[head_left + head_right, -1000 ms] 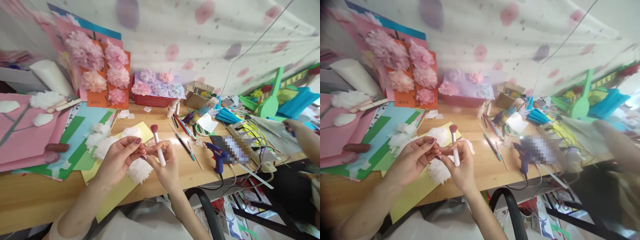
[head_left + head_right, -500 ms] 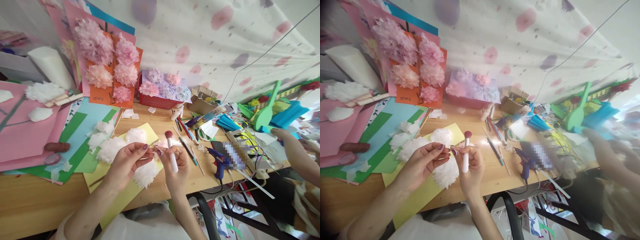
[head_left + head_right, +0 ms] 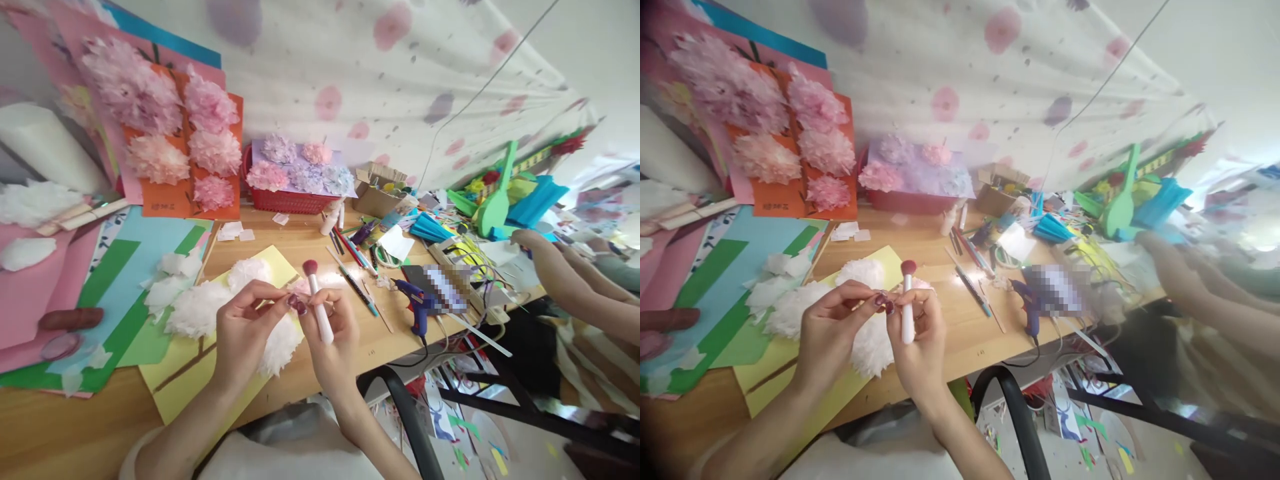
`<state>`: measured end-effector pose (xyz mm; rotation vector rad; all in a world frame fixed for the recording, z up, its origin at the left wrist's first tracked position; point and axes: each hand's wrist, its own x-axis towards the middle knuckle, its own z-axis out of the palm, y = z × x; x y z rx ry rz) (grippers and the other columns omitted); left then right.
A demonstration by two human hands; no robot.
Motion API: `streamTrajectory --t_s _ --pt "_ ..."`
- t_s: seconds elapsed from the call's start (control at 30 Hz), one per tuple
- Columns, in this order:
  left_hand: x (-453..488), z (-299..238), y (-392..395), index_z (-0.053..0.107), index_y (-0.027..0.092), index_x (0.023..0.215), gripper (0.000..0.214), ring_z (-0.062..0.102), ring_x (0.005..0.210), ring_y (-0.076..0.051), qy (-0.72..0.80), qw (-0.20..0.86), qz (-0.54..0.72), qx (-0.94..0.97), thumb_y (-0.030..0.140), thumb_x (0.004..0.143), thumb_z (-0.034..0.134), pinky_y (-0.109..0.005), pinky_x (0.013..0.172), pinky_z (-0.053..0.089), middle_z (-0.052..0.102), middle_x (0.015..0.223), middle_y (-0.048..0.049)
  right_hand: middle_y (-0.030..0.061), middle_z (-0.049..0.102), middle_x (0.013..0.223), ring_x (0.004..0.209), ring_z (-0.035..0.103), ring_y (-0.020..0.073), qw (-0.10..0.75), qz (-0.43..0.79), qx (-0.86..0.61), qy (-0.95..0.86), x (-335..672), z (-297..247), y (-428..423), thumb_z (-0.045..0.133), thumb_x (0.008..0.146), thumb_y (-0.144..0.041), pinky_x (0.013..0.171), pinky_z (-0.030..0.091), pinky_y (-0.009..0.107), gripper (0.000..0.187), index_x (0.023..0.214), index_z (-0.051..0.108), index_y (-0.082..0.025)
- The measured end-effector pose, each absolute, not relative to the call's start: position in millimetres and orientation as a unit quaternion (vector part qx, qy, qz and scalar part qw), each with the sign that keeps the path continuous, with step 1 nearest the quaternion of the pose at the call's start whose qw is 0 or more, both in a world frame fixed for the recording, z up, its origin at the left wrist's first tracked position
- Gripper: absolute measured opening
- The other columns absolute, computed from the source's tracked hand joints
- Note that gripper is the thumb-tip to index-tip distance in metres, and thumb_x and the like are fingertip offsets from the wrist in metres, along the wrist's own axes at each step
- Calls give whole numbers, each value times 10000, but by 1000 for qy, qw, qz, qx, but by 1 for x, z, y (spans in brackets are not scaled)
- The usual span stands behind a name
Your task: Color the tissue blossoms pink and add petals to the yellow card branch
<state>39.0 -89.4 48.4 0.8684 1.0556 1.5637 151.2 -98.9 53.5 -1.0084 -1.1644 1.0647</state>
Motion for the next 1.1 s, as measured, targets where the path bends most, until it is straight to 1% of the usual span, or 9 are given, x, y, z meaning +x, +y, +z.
streamTrajectory --t_s 0.1,0.2,0.27,0.4,0.5,0.63,0.77,0.93,1.1 --pt "39 55 -84 740 247 754 44 604 729 -131 443 418 623 491 219 735 769 -224 667 511 641 752 10 -18 708 801 789 695 159 601 513 -420 -447 160 60 -101 671 830 -306 755 566 302 194 848 488 -247" --pt "38 61 -78 776 288 877 114 599 747 -153 437 355 562 605 243 789 718 -250 688 499 659 796 -17 6 730 980 851 706 166 603 575 -386 -395 171 61 -102 685 806 -314 829 576 345 216 840 485 -240" --pt "39 62 -76 786 310 878 126 586 737 -156 432 311 542 650 256 797 706 -256 702 487 646 776 -18 18 723 1059 854 712 168 596 607 -376 -366 178 62 -101 703 778 -313 828 586 350 229 823 493 -234" --pt "46 63 -75 783 310 801 80 552 723 -163 433 291 555 648 278 771 717 -259 690 472 604 741 -12 7 749 884 848 734 186 588 640 -376 -321 189 62 -99 716 745 -288 789 591 328 246 806 485 -233" --pt "53 64 -75 763 274 734 58 556 727 -153 432 370 564 599 291 774 724 -248 693 468 605 730 -6 14 767 842 859 745 202 594 632 -384 -318 198 60 -99 722 772 -297 786 584 333 276 828 458 -237" --pt "62 63 -75 719 211 623 181 554 653 -114 434 564 547 442 351 686 815 -220 658 475 610 633 13 20 780 940 989 724 215 625 570 -377 -377 205 57 -100 785 747 -271 870 563 372 366 861 438 -254" --pt "74 61 -79 728 167 674 265 569 651 -88 397 714 506 277 392 622 858 -201 658 504 663 704 1 41 765 1052 1088 687 227 641 497 -375 -449 198 57 -99 825 707 -269 980 520 437 404 858 450 -258" --pt "84 62 -87 736 165 776 230 633 764 -104 346 768 494 214 376 714 806 -212 744 541 705 827 -15 31 774 971 912 739 206 656 454 -391 -459 190 55 -97 778 764 -269 856 591 397 349 856 442 -259" --pt "80 59 -90 739 162 946 248 692 933 -167 323 781 492 208 374 821 712 -273 878 546 756 978 -73 -9 768 832 862 744 205 678 453 -399 -419 192 48 -92 758 781 -234 820 602 392 358 859 409 -260"
